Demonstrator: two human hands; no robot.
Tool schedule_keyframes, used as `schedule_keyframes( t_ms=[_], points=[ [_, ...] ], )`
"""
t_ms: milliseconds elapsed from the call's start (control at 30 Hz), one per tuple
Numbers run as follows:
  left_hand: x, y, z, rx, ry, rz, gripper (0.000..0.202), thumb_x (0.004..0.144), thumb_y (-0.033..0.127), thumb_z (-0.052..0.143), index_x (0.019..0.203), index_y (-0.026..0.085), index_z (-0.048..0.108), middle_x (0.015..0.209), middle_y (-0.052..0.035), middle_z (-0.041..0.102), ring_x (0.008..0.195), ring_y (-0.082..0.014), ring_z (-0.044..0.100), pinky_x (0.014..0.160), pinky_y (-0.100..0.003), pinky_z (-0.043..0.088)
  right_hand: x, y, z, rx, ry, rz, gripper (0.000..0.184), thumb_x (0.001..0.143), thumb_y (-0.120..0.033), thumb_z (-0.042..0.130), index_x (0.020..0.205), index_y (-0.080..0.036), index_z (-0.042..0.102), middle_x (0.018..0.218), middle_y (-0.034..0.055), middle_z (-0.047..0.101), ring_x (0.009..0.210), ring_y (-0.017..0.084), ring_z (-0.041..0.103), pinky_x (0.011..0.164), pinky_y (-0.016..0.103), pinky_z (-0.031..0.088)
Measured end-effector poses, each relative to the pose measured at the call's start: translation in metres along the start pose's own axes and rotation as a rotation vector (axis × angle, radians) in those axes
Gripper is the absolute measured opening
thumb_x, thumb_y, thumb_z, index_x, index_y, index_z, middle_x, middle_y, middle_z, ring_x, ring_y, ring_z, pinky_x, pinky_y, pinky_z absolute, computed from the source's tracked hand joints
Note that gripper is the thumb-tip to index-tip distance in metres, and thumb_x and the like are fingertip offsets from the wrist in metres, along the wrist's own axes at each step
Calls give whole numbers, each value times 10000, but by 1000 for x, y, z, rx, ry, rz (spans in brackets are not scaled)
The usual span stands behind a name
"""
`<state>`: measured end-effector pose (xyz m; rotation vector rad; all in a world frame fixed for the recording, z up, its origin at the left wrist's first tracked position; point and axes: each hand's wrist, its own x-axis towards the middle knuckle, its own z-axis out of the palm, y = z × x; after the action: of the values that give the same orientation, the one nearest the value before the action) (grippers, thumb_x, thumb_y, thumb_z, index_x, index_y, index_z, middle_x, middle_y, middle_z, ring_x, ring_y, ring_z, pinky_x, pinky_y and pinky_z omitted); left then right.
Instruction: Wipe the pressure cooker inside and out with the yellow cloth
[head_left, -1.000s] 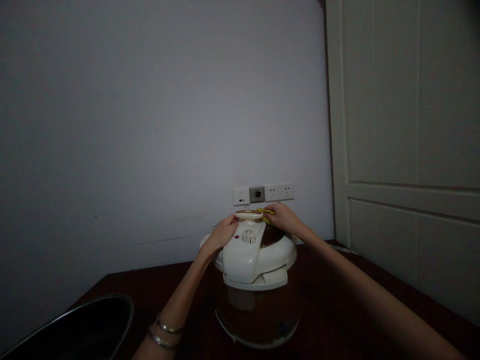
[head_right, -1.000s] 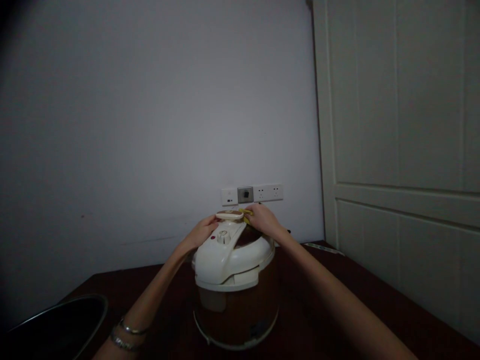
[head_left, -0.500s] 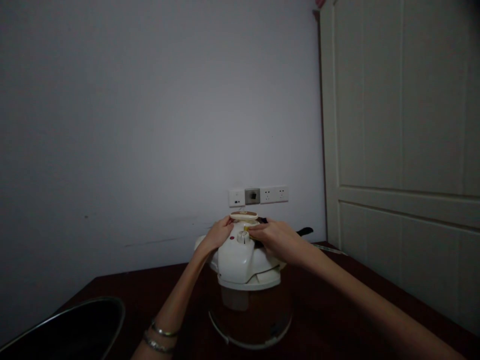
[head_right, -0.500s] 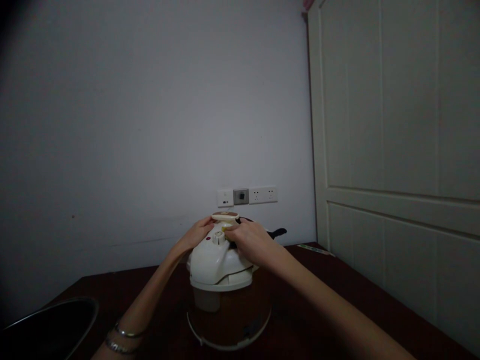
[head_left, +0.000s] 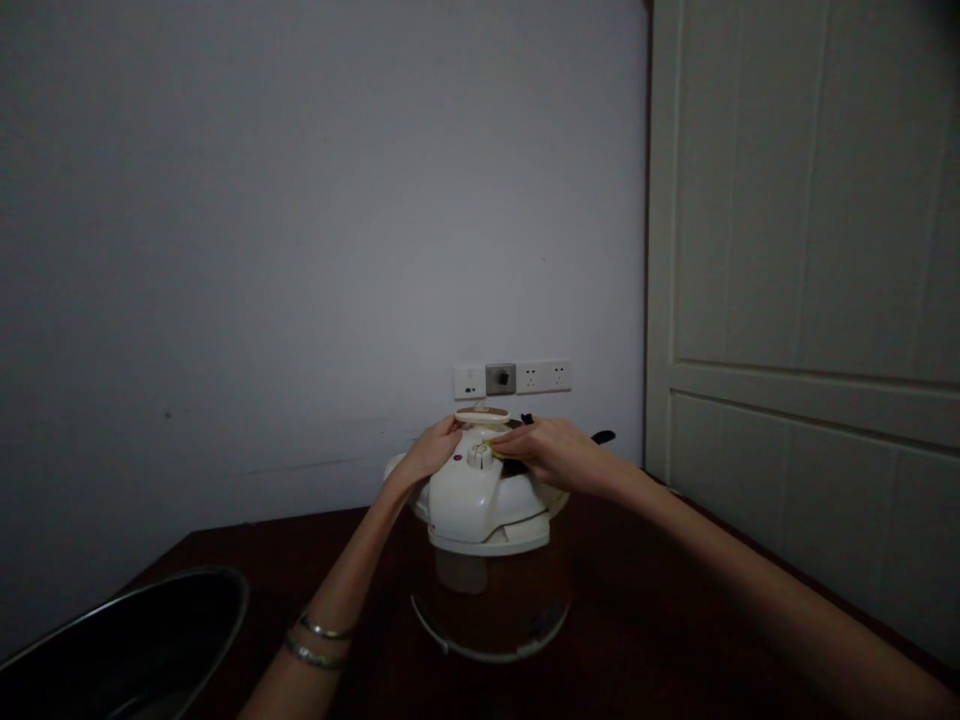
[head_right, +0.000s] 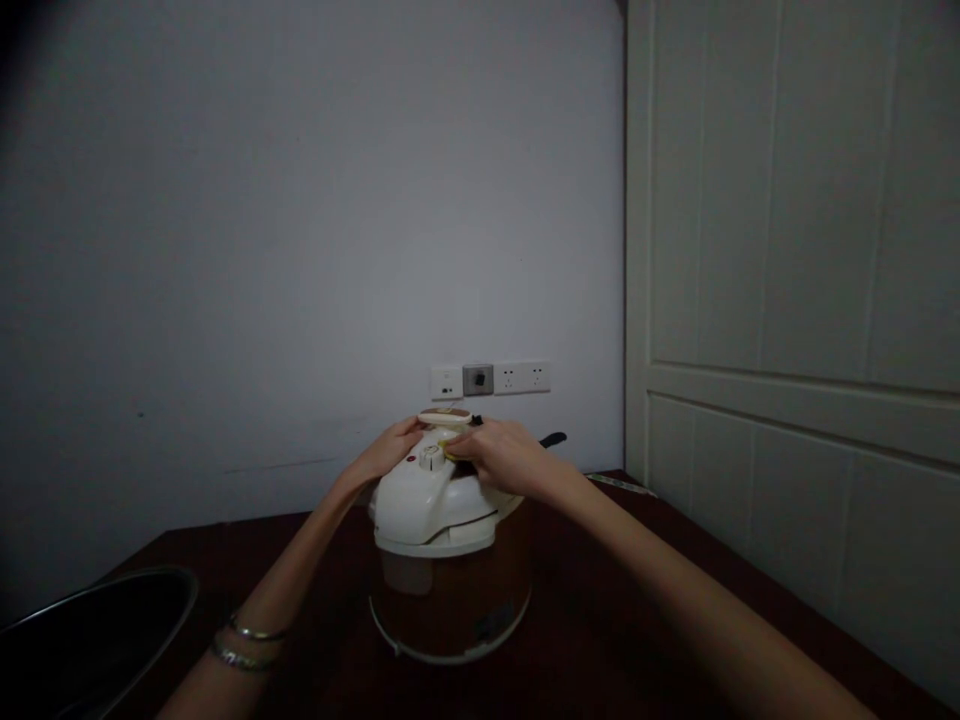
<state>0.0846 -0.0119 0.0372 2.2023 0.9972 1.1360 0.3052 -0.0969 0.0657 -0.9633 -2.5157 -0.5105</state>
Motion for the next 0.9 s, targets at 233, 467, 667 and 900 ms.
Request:
schedule_keyframes(
  t_ms=[233,467,667,900],
  points=[
    [1,4,-1,51,-1,-1,434,775,192,442,1176,124,593,1169,-110,649,1020,-221,585,934,-348,422,16,7,-3,-192,-122,176,287,727,-50,493,861,-198,699,815,90,705,690,184,587,558,278,278],
    [0,5,-1,56,-9,-11,437,785,185,439,1191,108,581,1179,-129,644,1003,-234,595,915,-364,439,10,-3,-3,-134,-81,112,280,769,-79,506,925,-223,689,854,71,704,714,172,583,573,273,296],
    [1,6,-1,82,-7,-17,424,786,174,427,1175,112,584,1139,-123,656,995,-232,593,902,-374,447,19,-6,-5,-327,-161,206,259,755,-74,503,905,-167,693,853,110,708,718,193,607,551,268,297],
    [0,5,-1,35,1,2,374,781,192,446,1108,133,617,1021,-91,689,952,-224,601,867,-355,458,14,-17,-6,-357,-136,162,279,805,-68,471,957,-180,676,926,103,715,800,213,633,554,266,327]
  ],
)
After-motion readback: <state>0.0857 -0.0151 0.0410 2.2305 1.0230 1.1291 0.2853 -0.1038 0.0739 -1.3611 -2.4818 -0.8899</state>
